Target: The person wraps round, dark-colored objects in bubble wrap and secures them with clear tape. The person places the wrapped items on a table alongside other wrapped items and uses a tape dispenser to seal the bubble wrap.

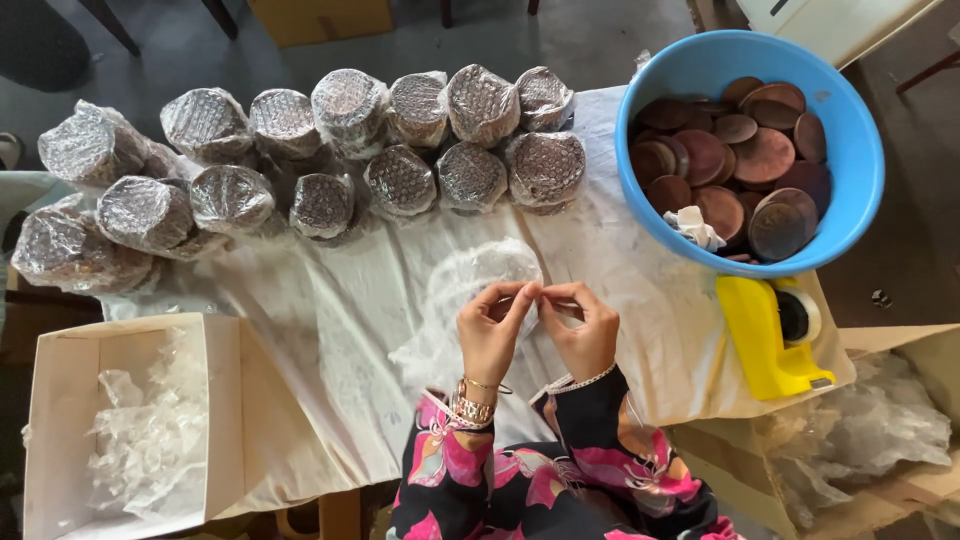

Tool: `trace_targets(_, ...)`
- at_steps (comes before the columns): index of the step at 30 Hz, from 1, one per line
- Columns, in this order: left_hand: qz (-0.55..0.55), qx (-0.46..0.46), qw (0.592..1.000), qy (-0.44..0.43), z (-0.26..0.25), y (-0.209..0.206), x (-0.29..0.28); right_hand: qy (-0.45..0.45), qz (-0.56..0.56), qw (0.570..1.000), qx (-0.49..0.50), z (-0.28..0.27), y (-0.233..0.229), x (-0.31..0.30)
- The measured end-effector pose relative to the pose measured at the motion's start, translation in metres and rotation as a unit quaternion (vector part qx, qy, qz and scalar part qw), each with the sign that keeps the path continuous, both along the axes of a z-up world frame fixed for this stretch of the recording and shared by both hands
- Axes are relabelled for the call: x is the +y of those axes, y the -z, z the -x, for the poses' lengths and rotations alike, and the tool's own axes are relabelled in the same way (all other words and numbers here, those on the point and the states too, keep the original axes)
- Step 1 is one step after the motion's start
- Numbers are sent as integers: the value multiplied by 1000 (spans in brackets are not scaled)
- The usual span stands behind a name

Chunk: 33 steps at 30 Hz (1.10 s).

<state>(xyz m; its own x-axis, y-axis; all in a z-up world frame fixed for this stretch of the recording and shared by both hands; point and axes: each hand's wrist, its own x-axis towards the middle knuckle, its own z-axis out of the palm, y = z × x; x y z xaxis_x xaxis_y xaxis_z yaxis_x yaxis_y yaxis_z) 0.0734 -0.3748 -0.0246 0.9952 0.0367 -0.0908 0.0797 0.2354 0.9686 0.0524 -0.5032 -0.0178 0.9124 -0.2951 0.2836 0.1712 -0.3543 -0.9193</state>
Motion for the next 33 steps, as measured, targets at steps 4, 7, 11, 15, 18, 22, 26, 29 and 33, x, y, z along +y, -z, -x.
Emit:
trace_targets(4, -5, -2, 1000, 7, -1, 5, 0, -4, 67, 998, -13, -4, -6, -5)
trace_targets(7, -24, -11, 1000, -7, 0, 1, -1, -41, -25, 998, 39, -6, 1, -11)
trace_targets(11, -86, -21, 996, -28, 0, -5, 1, -51, -34, 996, 64, -8, 4, -9)
trace_targets(15, -137, -19, 988, -63, -5, 6, 8, -56, -108, 992, 41, -9, 25, -18)
trace_targets(18, -122, 8, 982, -141, -20, 26, 45, -44, -217, 975, -10, -14, 37, -53)
trace_targets(22, 0, 1, 977, -213, -32, 63, 105, 20, -226, 973, -43, -24, 44, -106)
trace_targets(26, 46, 14, 986, -160, -28, 47, 103, -33, -186, 982, 20, -41, 76, -96)
trace_targets(29, 55, -2, 988, -147, -28, 46, 93, -76, -128, 987, 54, -38, 84, -77)
trace_targets(33, -8, -1, 992, -126, -27, 37, 78, -178, -32, 981, 75, -28, 31, -18)
